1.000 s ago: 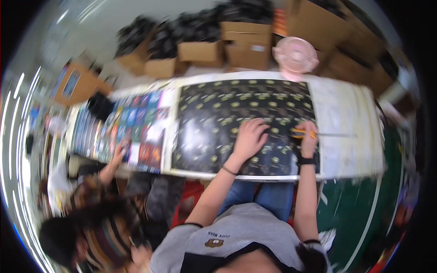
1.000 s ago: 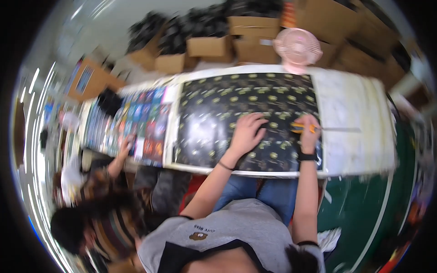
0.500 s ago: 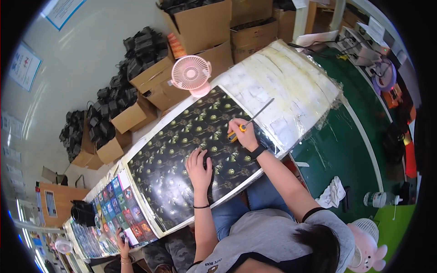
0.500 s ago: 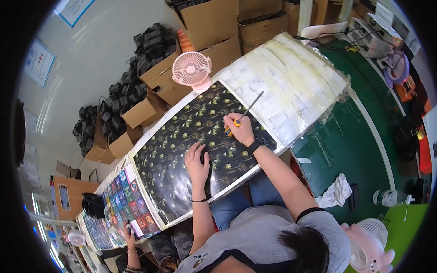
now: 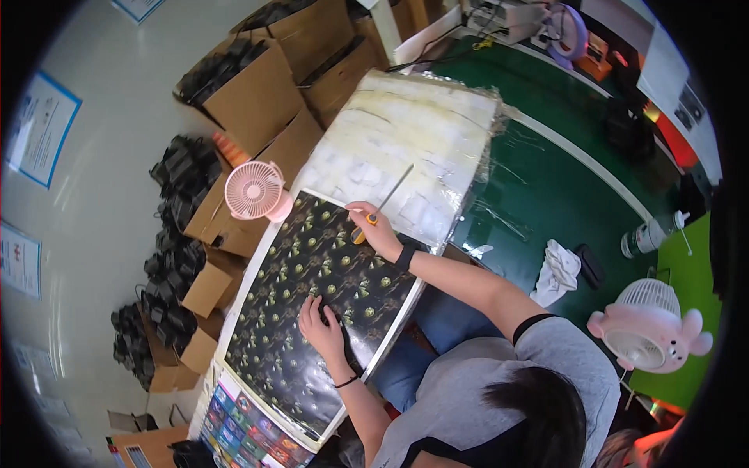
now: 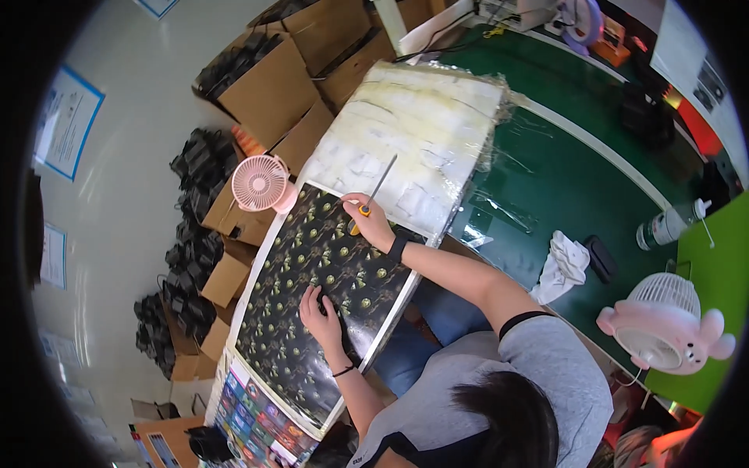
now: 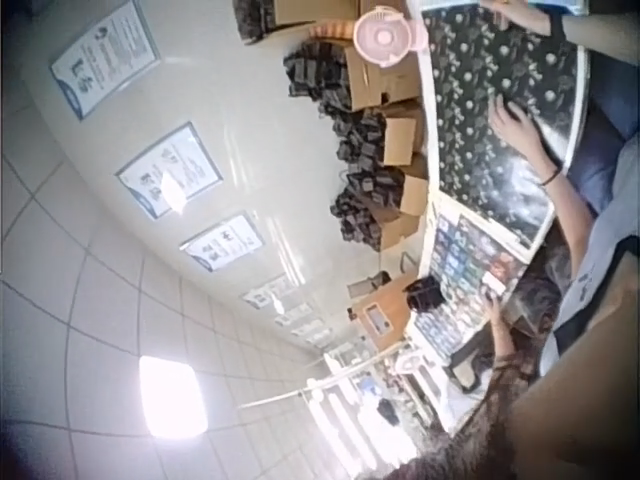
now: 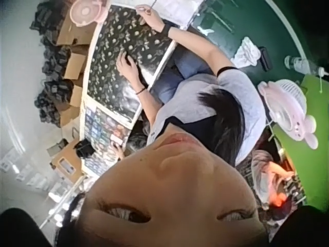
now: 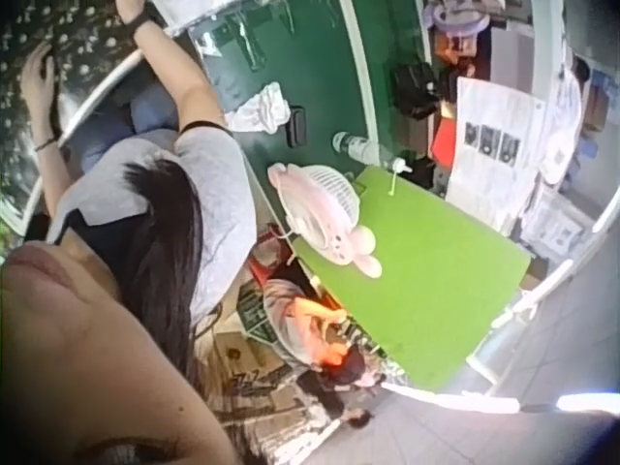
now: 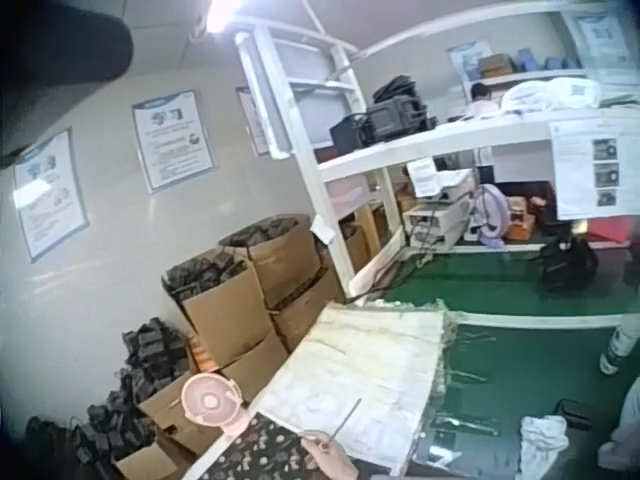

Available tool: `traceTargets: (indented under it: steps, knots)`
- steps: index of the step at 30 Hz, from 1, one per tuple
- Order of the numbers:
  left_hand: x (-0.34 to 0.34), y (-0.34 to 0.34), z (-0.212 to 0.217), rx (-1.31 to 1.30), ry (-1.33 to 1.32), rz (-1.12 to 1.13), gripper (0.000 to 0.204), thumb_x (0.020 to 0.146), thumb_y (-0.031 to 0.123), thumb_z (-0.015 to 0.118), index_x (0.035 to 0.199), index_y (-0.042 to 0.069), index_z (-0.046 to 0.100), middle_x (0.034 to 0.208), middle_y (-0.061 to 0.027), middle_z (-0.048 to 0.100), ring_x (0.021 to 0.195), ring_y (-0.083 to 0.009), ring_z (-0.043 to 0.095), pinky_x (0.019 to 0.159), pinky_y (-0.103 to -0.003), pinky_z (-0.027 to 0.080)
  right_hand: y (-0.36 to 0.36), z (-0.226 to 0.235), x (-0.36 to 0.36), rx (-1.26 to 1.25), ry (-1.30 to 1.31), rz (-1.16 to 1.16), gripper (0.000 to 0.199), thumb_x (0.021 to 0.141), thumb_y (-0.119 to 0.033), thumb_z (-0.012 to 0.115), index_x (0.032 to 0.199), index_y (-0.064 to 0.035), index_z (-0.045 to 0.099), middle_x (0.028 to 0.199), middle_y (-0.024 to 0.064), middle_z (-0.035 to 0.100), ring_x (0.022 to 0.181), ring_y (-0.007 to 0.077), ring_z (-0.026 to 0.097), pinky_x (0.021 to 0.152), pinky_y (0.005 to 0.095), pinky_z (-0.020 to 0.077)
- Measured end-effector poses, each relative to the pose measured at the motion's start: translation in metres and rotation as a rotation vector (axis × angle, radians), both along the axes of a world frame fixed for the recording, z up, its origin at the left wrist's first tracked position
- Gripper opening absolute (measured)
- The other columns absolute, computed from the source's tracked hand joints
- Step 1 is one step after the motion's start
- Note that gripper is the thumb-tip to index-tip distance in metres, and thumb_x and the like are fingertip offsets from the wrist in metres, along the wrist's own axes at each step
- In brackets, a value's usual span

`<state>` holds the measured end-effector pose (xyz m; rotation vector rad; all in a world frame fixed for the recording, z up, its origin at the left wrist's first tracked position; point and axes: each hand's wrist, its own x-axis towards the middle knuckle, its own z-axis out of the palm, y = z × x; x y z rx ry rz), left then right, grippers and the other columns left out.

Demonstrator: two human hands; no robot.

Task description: Assembling electronic components by placing cables and internal parts into plastic enclosures and securing them with a screwdriver.

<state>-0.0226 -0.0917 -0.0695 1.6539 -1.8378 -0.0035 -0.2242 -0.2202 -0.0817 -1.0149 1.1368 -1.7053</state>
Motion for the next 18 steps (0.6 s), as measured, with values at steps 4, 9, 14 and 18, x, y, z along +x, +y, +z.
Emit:
traceTargets:
  steps: [4, 9, 14, 18]
  knots:
    - [0.009, 0.011, -0.003, -0.014, -0.028, 0.0, 0.026, 0.094, 0.014, 0.058, 0.118, 0.006, 0.064, 0.128, -0.0126, 0.061, 0.119, -0.0333, 0.054, 0.104, -0.045, 0.038, -0.003, 0.001, -0.028, 0.041, -0.119, 0.016, 0.021, 0.096, -0.022, 0.063, 0.11, -0.0069, 0.067, 0.098, 0.0026, 0.066, 0.091, 0.0107, 0.057, 0.083, 0.0251, 0.0442]
    - [0.009, 0.014, -0.01, 0.031, -0.026, 0.039, 0.027, 0.095, 0.015, 0.057, 0.119, 0.007, 0.064, 0.131, -0.0106, 0.059, 0.124, -0.0317, 0.051, 0.109, -0.045, 0.033, -0.049, 0.013, -0.157, -0.025, -0.098, -0.352, 0.023, 0.093, -0.018, 0.066, 0.11, -0.0042, 0.068, 0.111, 0.0084, 0.068, 0.103, 0.0178, 0.061, 0.094, 0.0298, 0.0451]
    - [0.005, 0.015, -0.012, 0.014, 0.011, 0.057, 0.027, 0.094, 0.015, 0.057, 0.119, 0.007, 0.064, 0.13, -0.0109, 0.059, 0.123, -0.032, 0.051, 0.109, -0.046, 0.033, -0.083, 0.029, -0.332, -0.108, 0.462, -0.855, 0.029, 0.089, -0.025, 0.069, 0.107, -0.0024, 0.07, 0.109, 0.0168, 0.068, 0.1, 0.0308, 0.064, 0.093, 0.0373, 0.0476]
    - [0.015, 0.041, -0.014, 0.018, 0.036, 0.212, 0.027, 0.092, 0.015, 0.06, 0.117, 0.008, 0.065, 0.129, -0.0113, 0.06, 0.122, -0.0326, 0.052, 0.108, -0.046, 0.034, -0.104, 0.023, -0.445, 0.06, 0.757, -0.965, 0.037, 0.089, -0.034, 0.068, 0.111, -0.0041, 0.072, 0.095, 0.016, 0.072, 0.089, 0.0288, 0.069, 0.085, 0.0387, 0.0523]
